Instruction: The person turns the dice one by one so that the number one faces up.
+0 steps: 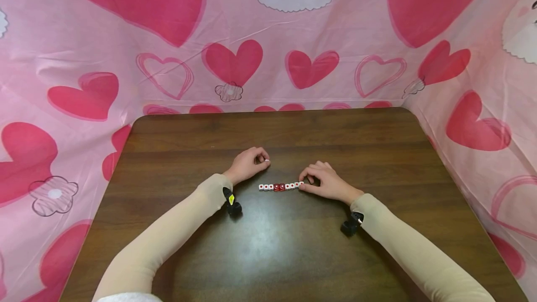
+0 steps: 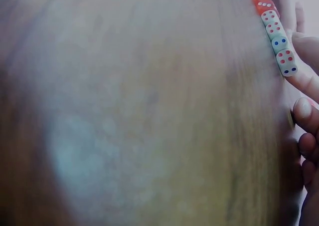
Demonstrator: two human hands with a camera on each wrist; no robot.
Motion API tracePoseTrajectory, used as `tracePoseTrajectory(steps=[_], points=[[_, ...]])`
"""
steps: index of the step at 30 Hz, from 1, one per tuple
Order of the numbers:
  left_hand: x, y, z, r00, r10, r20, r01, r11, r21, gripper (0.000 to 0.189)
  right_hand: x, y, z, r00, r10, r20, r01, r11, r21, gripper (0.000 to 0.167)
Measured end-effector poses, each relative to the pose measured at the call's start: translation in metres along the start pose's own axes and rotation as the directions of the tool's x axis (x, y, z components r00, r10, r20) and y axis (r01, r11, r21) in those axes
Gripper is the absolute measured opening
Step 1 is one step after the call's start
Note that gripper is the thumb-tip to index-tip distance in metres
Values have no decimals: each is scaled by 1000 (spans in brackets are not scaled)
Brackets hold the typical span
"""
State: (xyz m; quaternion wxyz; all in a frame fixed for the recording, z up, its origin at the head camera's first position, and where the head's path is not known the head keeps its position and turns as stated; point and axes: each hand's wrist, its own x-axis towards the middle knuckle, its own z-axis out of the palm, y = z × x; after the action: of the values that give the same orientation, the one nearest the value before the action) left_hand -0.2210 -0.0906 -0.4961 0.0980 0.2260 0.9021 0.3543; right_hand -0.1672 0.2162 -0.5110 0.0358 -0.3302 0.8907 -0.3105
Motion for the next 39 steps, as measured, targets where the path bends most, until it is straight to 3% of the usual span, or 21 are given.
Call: tracePoseTrajectory(steps=[9, 17, 23, 31, 39], points=[[-1, -1, 0, 1000, 26, -4, -26, 1000, -5, 20, 0, -1, -1, 1000, 8, 6, -8, 1000, 5, 14], [-2, -1, -1, 999, 50, -14, -50, 998, -32, 10, 0, -1, -1, 1000, 10, 3, -10, 1000, 6, 13], [-3, -5, -1, 998, 67, 6, -67, 997, -45, 21, 0, -1, 0, 1000, 8, -2, -8, 1000, 8, 13], [-7, -17, -10, 989, 138, 51, -132, 985, -114, 29, -1, -2, 0, 1000, 7, -6, -7, 1000, 11, 13], [-15, -28, -21, 986, 147, 81, -133, 978, -159, 29, 0, -1, 0, 1000, 8, -3, -8, 1000, 2, 12]])
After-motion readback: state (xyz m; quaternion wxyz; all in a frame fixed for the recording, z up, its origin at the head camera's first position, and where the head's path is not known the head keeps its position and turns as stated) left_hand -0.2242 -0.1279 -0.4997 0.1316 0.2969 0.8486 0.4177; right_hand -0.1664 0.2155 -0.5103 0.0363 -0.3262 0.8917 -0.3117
